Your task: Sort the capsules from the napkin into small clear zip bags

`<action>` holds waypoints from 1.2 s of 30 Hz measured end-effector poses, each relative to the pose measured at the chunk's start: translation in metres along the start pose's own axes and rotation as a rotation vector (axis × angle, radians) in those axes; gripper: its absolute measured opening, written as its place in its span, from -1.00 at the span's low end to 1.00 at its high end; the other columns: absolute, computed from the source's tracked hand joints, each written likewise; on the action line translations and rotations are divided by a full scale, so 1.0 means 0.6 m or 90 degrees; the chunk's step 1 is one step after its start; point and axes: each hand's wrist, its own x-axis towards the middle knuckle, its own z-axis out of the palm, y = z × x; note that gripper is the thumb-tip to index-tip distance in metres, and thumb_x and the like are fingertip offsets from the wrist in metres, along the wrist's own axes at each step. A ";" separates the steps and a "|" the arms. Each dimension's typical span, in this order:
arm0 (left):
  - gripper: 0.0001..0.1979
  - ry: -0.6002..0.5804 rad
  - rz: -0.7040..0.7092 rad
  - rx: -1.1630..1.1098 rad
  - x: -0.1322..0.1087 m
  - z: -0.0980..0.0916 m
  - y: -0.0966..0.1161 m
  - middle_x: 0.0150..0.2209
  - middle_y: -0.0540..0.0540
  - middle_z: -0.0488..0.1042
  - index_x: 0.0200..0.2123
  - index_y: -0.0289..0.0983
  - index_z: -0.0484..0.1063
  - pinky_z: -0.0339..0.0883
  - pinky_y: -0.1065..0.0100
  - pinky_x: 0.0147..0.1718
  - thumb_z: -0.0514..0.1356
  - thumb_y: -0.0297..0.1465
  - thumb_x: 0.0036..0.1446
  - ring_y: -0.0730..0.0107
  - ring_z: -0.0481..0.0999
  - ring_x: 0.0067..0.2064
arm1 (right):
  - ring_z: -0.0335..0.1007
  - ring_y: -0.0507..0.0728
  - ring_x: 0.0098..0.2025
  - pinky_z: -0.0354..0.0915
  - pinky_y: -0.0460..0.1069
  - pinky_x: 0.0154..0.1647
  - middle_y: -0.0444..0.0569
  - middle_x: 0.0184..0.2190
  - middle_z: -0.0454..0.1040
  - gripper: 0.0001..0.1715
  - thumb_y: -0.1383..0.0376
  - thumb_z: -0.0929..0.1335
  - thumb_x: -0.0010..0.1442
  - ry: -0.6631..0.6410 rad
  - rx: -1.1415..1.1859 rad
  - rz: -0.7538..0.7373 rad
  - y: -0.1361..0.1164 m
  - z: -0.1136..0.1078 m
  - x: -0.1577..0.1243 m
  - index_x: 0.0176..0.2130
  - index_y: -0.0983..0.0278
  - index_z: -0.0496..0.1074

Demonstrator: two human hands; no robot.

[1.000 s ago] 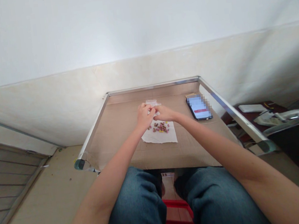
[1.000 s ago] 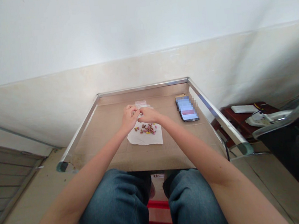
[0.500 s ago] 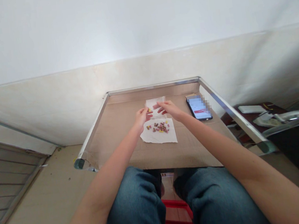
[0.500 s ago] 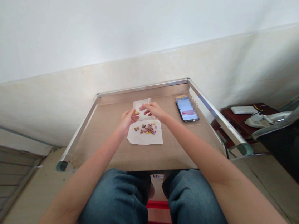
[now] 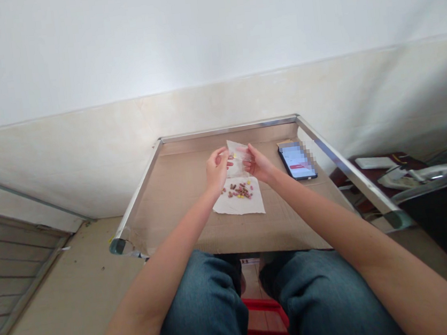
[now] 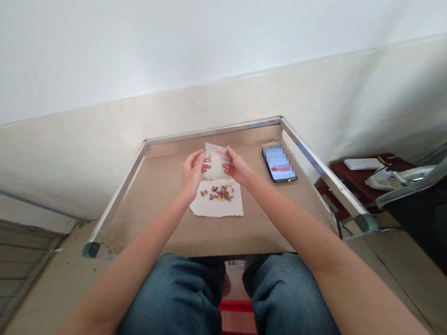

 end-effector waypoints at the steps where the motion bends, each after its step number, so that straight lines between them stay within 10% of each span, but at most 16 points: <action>1: -0.74 0.005 0.024 0.005 -0.002 0.003 0.006 -0.35 -0.08 0.45 -0.15 -0.28 0.29 0.27 0.49 -0.50 0.06 -0.31 0.10 0.52 0.44 -0.45 | -0.04 -0.09 -0.72 0.02 -0.21 -0.74 -0.25 -0.70 0.14 -0.64 0.03 0.17 0.16 -0.006 0.014 -0.005 -0.002 0.000 0.000 -0.27 0.21 0.35; 12: -0.73 0.013 0.182 0.170 -0.016 0.010 0.022 -0.24 -0.09 0.43 -0.17 -0.26 0.34 0.28 0.44 -0.35 0.03 -0.25 0.12 0.48 0.41 -0.34 | -0.16 -0.11 -0.76 -0.14 -0.22 -0.79 -0.28 -0.74 0.02 -0.65 0.08 0.14 0.20 -0.061 0.160 0.006 -0.011 0.003 -0.006 -0.44 0.26 0.23; 26: -0.61 0.016 -0.006 0.083 0.007 -0.013 -0.027 -0.48 0.02 0.42 -0.07 -0.23 0.15 0.29 0.49 -0.54 0.11 -0.47 -0.02 0.53 0.40 -0.52 | -0.33 -0.13 -0.78 -0.32 -0.22 -0.82 -0.34 -0.78 -0.15 -0.58 0.07 0.22 0.13 -0.114 0.010 0.135 0.003 -0.006 -0.004 -0.59 0.26 0.05; 32: -0.76 0.009 0.034 0.068 0.007 -0.011 -0.018 -0.49 0.00 0.40 -0.19 -0.27 0.25 0.31 0.49 -0.51 0.08 -0.46 0.00 0.52 0.40 -0.47 | -0.38 -0.13 -0.77 -0.35 -0.19 -0.81 -0.34 -0.79 -0.15 -0.50 0.07 0.19 0.14 -0.063 -0.022 0.163 -0.002 -0.016 0.000 -0.62 0.23 -0.13; 36: -0.84 0.068 0.048 0.074 0.012 -0.016 -0.017 -0.45 -0.04 0.41 -0.27 -0.29 0.31 0.31 0.48 -0.48 0.05 -0.44 0.03 0.50 0.40 -0.43 | -0.33 -0.11 -0.75 -0.29 -0.15 -0.77 -0.31 -0.79 -0.15 -0.51 0.05 0.17 0.13 0.057 -0.212 0.018 0.010 -0.014 0.002 -0.64 0.23 -0.09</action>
